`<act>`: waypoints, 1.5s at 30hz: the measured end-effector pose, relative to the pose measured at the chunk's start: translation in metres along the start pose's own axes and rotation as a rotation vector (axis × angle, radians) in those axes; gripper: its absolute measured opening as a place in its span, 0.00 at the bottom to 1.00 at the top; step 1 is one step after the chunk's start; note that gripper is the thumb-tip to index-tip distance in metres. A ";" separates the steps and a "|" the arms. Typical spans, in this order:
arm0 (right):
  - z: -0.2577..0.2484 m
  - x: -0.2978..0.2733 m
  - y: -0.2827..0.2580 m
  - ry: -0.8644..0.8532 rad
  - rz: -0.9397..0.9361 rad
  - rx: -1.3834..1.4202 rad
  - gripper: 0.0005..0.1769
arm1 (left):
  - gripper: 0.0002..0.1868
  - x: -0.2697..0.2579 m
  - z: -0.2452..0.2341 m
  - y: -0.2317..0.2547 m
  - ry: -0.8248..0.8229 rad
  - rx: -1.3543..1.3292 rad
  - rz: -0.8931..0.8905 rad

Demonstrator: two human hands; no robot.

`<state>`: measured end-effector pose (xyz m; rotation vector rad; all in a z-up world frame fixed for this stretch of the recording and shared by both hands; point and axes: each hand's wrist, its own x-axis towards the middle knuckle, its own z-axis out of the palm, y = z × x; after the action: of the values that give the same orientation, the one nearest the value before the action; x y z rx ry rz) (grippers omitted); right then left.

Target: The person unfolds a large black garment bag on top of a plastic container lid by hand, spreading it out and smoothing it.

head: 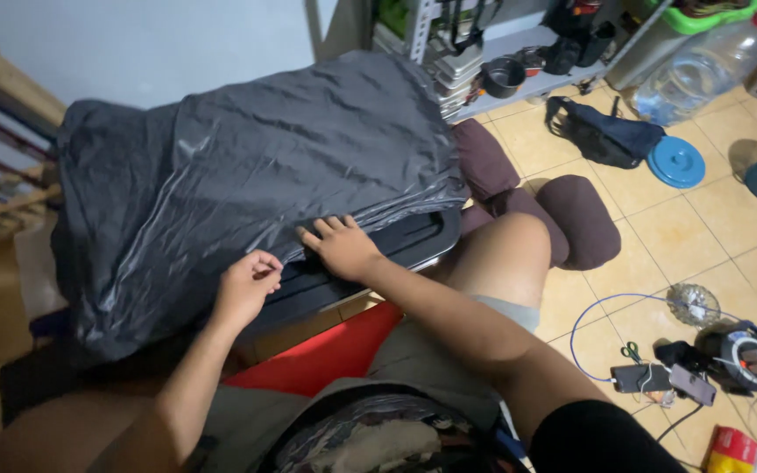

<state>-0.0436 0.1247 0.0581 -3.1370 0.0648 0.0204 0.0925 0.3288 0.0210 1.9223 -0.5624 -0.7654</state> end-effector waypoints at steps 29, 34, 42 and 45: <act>0.032 0.108 -0.088 -0.210 -0.210 -0.194 0.23 | 0.05 -0.054 -0.101 -0.058 0.719 0.189 0.248; 0.054 0.114 -0.053 -0.219 -0.100 -0.139 0.27 | 0.05 -0.073 -0.148 -0.069 0.907 0.126 0.041; 0.014 0.136 -0.131 -0.367 -0.201 -0.096 0.39 | 0.06 -0.059 -0.145 -0.074 0.925 0.067 0.087; 0.018 0.149 -0.166 -0.295 -0.280 -0.084 0.34 | 0.08 -0.060 -0.143 -0.079 0.886 -0.069 0.068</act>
<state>0.1123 0.2843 0.0389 -3.1523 -0.3836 0.4937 0.1574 0.4899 0.0163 1.9300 -0.0431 0.1473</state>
